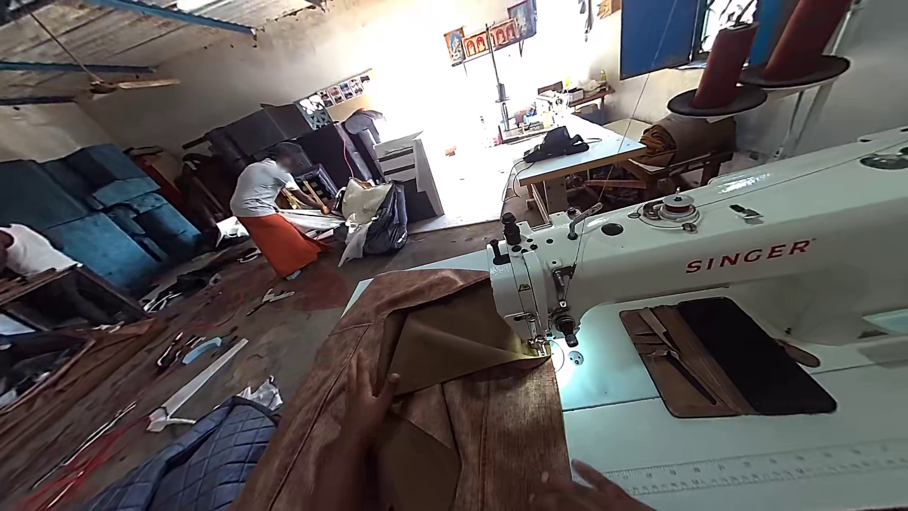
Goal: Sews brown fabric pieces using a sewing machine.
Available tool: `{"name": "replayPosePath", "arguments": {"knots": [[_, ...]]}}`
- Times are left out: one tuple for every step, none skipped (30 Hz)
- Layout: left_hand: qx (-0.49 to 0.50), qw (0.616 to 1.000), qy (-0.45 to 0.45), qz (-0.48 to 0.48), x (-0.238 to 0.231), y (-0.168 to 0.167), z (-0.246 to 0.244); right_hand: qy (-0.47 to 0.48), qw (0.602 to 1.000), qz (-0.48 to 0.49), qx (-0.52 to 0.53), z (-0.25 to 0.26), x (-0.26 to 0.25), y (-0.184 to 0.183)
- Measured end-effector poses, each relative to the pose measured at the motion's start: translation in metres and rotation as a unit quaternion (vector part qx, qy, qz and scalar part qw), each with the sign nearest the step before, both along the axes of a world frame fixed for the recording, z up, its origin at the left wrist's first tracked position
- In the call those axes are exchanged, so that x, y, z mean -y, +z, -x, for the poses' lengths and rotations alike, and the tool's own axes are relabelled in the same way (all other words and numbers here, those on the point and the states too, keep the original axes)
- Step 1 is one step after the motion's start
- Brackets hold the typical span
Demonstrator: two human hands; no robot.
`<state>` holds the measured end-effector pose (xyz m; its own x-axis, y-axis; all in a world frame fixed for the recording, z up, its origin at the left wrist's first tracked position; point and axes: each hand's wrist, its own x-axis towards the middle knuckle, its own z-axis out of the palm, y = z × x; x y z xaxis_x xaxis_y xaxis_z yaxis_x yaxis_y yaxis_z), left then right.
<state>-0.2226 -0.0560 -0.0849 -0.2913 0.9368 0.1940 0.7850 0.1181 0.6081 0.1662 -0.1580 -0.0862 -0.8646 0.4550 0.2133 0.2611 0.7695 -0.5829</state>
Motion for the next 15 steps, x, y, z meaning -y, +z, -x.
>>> {"name": "replayPosePath", "arguments": {"knots": [[-0.024,0.999,-0.029,-0.025,0.000,0.013,-0.017,-0.013,0.999,-0.016,0.030,-0.003,-0.008,-0.005],[-0.061,0.995,-0.063,-0.038,0.000,0.024,-0.037,-0.022,0.998,-0.042,0.048,-0.004,-0.014,-0.012],[-0.093,0.990,-0.104,-0.030,-0.001,0.034,-0.057,-0.028,0.996,-0.073,0.049,-0.003,-0.019,-0.022],[-0.121,0.982,-0.146,-0.006,0.000,0.042,-0.077,-0.032,0.993,-0.105,0.044,-0.001,-0.021,-0.030],[-0.144,0.973,-0.177,0.031,-0.001,0.047,-0.095,-0.031,0.990,-0.128,0.044,0.001,-0.021,-0.035],[-0.168,0.964,-0.196,0.062,-0.005,0.045,-0.108,-0.034,0.986,-0.157,0.037,0.003,-0.020,-0.038],[-0.194,0.956,-0.204,0.082,-0.010,0.041,-0.119,-0.042,0.980,-0.192,0.022,0.005,-0.019,-0.042],[-0.215,0.952,-0.206,0.064,-0.013,0.034,-0.125,-0.050,0.974,-0.221,0.004,0.008,-0.017,-0.045],[-0.231,0.951,-0.205,0.013,-0.016,0.025,-0.127,-0.053,0.968,-0.243,-0.015,0.009,-0.016,-0.048],[-0.241,0.948,-0.201,-0.059,-0.019,0.016,-0.126,-0.055,0.963,-0.262,-0.040,0.009,-0.016,-0.050],[-0.237,0.947,-0.198,-0.091,-0.020,0.014,-0.124,-0.059,0.958,-0.273,-0.063,0.008,-0.016,-0.052],[-0.230,0.947,-0.201,-0.099,-0.020,0.018,-0.121,-0.065,0.954,-0.280,-0.081,0.006,-0.016,-0.053],[-0.224,0.946,-0.212,-0.099,-0.017,0.026,-0.118,-0.073,0.949,-0.289,-0.102,0.005,-0.017,-0.055],[-0.222,0.942,-0.231,-0.105,-0.012,0.035,-0.116,-0.078,0.945,-0.294,-0.119,0.003,-0.017,-0.056],[-0.220,0.934,-0.254,-0.119,-0.006,0.044,-0.117,-0.080,0.943,-0.295,-0.131,0.002,-0.018,-0.056]]}}
